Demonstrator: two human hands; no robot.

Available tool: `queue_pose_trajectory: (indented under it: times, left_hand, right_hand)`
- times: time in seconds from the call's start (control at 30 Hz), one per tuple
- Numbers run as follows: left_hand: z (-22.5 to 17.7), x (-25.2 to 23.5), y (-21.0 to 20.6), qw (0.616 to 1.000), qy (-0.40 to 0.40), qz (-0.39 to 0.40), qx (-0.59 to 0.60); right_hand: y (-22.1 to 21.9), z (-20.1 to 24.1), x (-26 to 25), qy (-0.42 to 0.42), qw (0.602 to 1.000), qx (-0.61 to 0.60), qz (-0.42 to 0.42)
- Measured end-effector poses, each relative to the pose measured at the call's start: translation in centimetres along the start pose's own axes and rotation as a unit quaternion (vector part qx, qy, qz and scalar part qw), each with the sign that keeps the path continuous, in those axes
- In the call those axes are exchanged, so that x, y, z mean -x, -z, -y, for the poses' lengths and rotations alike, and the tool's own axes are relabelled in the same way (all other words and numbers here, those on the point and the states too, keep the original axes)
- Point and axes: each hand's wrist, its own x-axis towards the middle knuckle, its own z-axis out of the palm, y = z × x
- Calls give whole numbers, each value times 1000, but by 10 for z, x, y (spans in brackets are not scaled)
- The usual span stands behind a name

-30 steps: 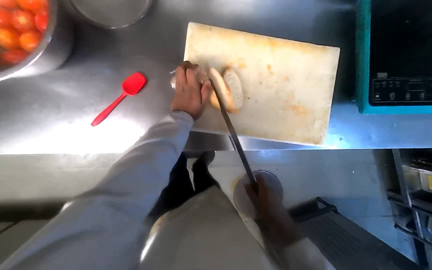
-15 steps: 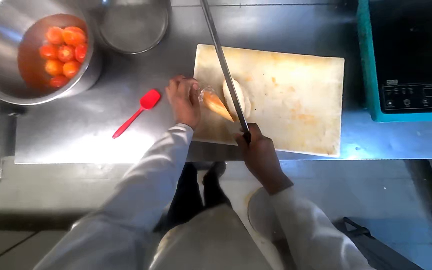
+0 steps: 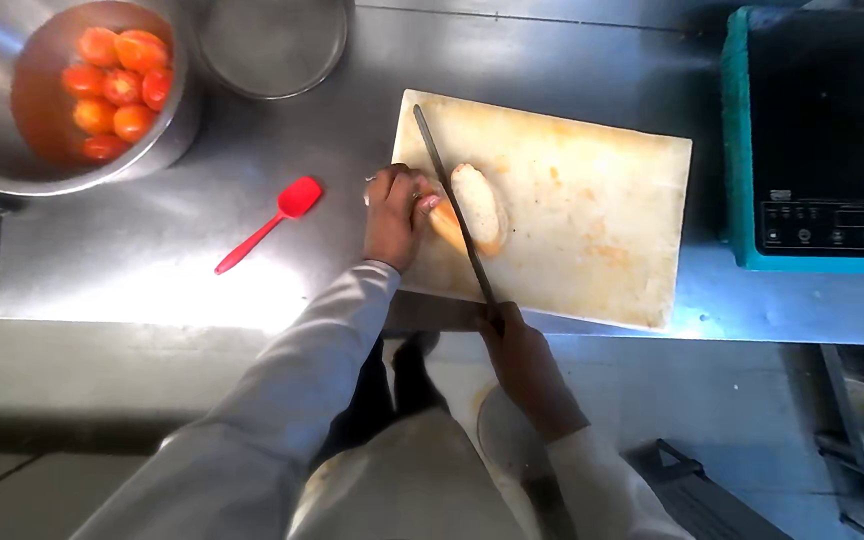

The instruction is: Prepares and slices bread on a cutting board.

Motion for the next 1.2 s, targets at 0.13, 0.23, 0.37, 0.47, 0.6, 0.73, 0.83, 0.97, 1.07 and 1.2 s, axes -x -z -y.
queue_pose_trajectory:
  times: [0.13,0.23,0.37,0.47,0.6,0.73,0.83,0.97,1.07,1.2]
  left_hand:
    - [0,-2,-1,999,-41,21,2]
    - [0,-3,-5,998,-57,21,-18]
    - [0,-5,-4,996,-70,29,-44]
    - [1,-6,-4,995,-75,33,-53]
    - [3,-6,-5,995,-81,33,-49]
    - [5,-7,-6,995,-88,29,-26]
    - [6,-8,-7,996,-88,25,-9]
    - [7,-8,-9,996,-85,22,-6]
    - [6,-8,-8,996,-80,29,-11]
    - [7,-8,-10,996,-84,32,-3]
  right_hand:
    - [2,-2,23,10,998,27,-50]
    - [5,0,35,22,996,59,-64]
    - [7,0,45,5,996,72,-55]
    - [5,0,56,2,995,84,-57]
    - [0,1,70,-1,993,95,-64]
    - [-4,-1,67,8,991,107,-77]
    - [-6,2,56,10,990,114,-81]
    - [-7,7,54,-4,993,98,-72]
    - [-9,10,61,-14,993,100,-67]
    - [-4,31,38,-7,991,108,-73]
